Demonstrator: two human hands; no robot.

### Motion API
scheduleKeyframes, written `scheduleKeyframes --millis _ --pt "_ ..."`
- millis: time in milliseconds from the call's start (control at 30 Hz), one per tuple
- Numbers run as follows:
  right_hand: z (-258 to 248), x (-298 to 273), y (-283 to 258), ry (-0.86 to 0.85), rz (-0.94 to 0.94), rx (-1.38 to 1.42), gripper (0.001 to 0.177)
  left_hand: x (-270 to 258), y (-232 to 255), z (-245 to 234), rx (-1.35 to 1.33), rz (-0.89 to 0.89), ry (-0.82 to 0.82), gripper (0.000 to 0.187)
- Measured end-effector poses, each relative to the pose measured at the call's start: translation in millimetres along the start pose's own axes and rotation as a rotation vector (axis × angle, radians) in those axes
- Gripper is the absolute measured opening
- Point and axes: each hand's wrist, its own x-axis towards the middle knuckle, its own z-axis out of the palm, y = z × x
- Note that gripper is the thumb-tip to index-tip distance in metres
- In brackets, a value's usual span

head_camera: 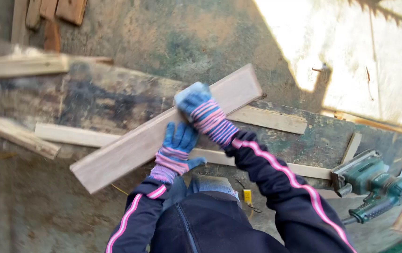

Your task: Sanding a piece of wood manually using a sanding block and then using an electric sander.

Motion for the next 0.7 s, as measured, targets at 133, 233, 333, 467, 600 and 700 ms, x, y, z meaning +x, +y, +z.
scheduleKeyframes --millis 133,233,333,467,600,700 --pt "-3.3 -17.3 156.3 0.657 0.099 -0.113 0.035 14.3 10.8 -38.2 -0.037 -0.028 -0.080 0.112" --pt "-47.8 -55.0 217.5 0.538 0.522 0.317 0.012 15.2 13.0 -37.5 -0.018 -0.025 -0.040 0.109" --pt "-14.3 -70.6 248.3 0.730 0.465 0.179 0.019 23.1 7.1 -28.6 -0.008 -0.141 -0.108 0.100" --pt "-26.7 -80.0 136.4 0.887 0.442 0.873 0.017 66.4 -9.8 -51.4 0.162 -0.162 -0.036 0.102" --pt "-25.7 -58.1 101.7 0.797 0.626 0.154 0.034 66.2 -15.8 -41.6 0.140 -0.171 -0.168 0.104" --pt "-1.0 -21.0 138.4 0.713 0.689 0.247 0.034 63.8 -20.0 -38.8 0.107 -0.154 -0.157 0.103"
